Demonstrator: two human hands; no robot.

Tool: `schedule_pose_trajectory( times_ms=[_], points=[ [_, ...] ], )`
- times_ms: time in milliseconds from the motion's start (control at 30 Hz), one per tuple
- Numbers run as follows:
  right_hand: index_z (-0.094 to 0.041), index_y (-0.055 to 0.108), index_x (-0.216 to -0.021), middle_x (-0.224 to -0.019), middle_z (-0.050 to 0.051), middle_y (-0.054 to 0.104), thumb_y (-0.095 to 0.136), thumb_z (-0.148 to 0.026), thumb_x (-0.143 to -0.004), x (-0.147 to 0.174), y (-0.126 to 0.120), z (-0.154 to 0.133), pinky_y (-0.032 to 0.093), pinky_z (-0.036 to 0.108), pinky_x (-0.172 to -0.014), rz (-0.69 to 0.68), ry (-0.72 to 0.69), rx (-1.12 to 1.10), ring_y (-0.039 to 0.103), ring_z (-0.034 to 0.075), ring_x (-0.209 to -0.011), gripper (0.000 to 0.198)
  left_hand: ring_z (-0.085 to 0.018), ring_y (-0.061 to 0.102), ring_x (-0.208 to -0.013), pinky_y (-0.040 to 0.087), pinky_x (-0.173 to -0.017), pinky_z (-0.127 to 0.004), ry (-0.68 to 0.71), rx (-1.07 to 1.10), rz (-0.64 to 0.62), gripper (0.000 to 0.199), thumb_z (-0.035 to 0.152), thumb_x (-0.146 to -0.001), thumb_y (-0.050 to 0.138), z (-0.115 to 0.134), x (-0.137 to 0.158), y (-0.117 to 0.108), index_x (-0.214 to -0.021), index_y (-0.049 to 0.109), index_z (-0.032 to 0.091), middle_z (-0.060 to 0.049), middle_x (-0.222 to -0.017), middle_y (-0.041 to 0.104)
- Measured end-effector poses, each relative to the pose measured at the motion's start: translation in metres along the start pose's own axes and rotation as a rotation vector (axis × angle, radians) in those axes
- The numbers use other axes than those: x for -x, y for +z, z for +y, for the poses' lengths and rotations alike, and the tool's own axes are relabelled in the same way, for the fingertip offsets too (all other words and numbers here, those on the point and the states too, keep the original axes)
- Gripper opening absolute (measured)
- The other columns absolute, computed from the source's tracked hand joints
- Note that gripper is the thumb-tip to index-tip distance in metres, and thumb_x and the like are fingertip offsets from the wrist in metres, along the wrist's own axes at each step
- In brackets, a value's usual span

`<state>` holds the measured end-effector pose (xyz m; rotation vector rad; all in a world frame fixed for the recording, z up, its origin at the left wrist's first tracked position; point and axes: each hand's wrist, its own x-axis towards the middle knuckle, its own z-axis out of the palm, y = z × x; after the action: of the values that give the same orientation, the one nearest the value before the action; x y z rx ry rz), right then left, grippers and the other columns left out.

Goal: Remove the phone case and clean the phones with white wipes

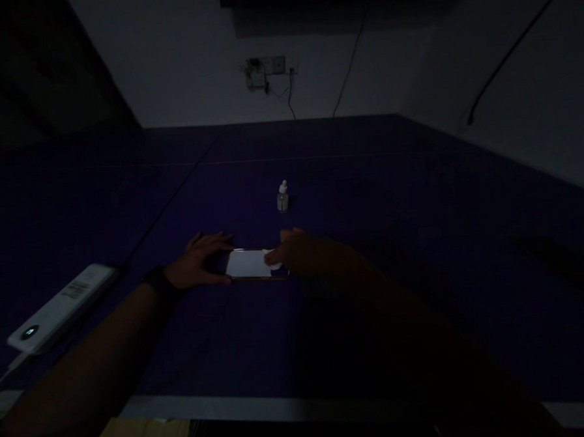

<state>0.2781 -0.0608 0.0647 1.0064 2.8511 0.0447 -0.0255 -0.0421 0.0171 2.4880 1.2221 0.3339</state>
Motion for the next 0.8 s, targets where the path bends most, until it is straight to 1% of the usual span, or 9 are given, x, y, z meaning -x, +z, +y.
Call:
schedule_pose_trajectory(
  times_ms=[133,267,333,433,500,600,700,733,800],
  points=[
    [-0.029,0.062,-0.135,-0.098,0.010,0.068,0.052,-0.009,-0.093,-0.012,0.002,-0.015,0.029,0.031,-0.071,-0.041,-0.062,-0.056,0.055,0.022,-0.088,0.047,-0.038,0.034,-0.146,0.004,-0.116,-0.070,0.016,-0.005,0.020,0.080,0.071,-0.062,0.079,-0.002,0.000,0.002,-0.130,0.058,0.035,-0.008,-0.156,0.044],
    [-0.029,0.058,-0.138,-0.113,0.010,0.068,0.044,-0.021,-0.102,-0.031,0.005,-0.042,0.031,0.033,-0.074,0.035,-0.064,-0.099,0.053,0.024,-0.093,0.040,-0.037,0.035,-0.145,0.005,-0.116,-0.069,0.006,-0.006,0.013,0.082,0.072,-0.061,0.080,-0.002,0.000,0.002,-0.130,0.058,0.034,-0.009,-0.155,0.045],
    [-0.030,0.058,-0.137,-0.121,0.008,0.067,0.041,-0.022,-0.103,-0.038,0.005,-0.048,0.031,0.034,-0.075,0.063,-0.099,-0.117,0.053,0.024,-0.093,0.039,-0.037,0.035,-0.145,0.004,-0.117,-0.068,-0.001,-0.005,0.005,0.083,0.072,-0.060,0.080,-0.002,0.000,0.001,-0.130,0.058,0.033,-0.009,-0.155,0.045],
    [-0.031,0.063,-0.131,-0.113,0.008,0.069,0.046,-0.018,-0.100,-0.033,0.001,-0.038,0.029,0.034,-0.072,0.018,-0.121,-0.082,0.053,0.023,-0.089,0.038,-0.037,0.034,-0.146,0.003,-0.117,-0.068,0.003,-0.005,0.006,0.083,0.072,-0.062,0.079,-0.002,0.001,0.001,-0.132,0.057,0.034,-0.008,-0.156,0.044],
    [-0.030,0.065,-0.129,-0.097,0.009,0.070,0.052,-0.015,-0.095,-0.022,-0.003,-0.024,0.028,0.033,-0.070,-0.040,-0.106,-0.041,0.053,0.023,-0.086,0.039,-0.037,0.034,-0.146,0.004,-0.116,-0.069,0.008,-0.004,0.008,0.082,0.072,-0.062,0.079,-0.002,0.001,0.001,-0.132,0.057,0.035,-0.008,-0.156,0.043],
    [-0.031,0.066,-0.128,-0.090,0.009,0.067,0.054,-0.013,-0.093,-0.005,-0.005,-0.008,0.026,0.030,-0.067,-0.095,-0.042,-0.017,0.053,0.020,-0.077,0.041,-0.038,0.034,-0.145,0.005,-0.116,-0.069,0.011,0.000,0.009,0.081,0.070,-0.061,0.080,-0.002,0.001,0.001,-0.131,0.058,0.035,-0.008,-0.156,0.044],
    [-0.029,0.065,-0.130,-0.095,0.010,0.069,0.052,-0.013,-0.094,-0.010,0.000,-0.015,0.026,0.031,-0.066,-0.042,-0.045,-0.017,0.054,0.020,-0.078,0.041,-0.038,0.035,-0.145,0.004,-0.116,-0.069,0.010,0.004,0.014,0.081,0.071,-0.061,0.080,-0.002,0.000,0.001,-0.130,0.059,0.035,-0.008,-0.155,0.044],
    [-0.027,0.063,-0.132,-0.101,0.011,0.070,0.051,-0.013,-0.094,-0.016,0.003,-0.021,0.027,0.032,-0.067,-0.010,-0.066,-0.016,0.055,0.022,-0.082,0.042,-0.038,0.034,-0.145,0.004,-0.116,-0.069,0.009,0.004,0.014,0.081,0.071,-0.061,0.080,-0.002,0.000,0.001,-0.130,0.059,0.035,-0.008,-0.155,0.044],
    [-0.027,0.060,-0.135,-0.120,0.010,0.068,0.046,-0.013,-0.096,-0.031,0.008,-0.036,0.031,0.034,-0.071,0.037,-0.084,-0.032,0.055,0.024,-0.092,0.044,-0.038,0.034,-0.145,0.004,-0.116,-0.069,0.006,0.002,0.014,0.080,0.071,-0.061,0.080,-0.002,0.000,0.001,-0.129,0.058,0.034,-0.009,-0.155,0.045]
  ],
)
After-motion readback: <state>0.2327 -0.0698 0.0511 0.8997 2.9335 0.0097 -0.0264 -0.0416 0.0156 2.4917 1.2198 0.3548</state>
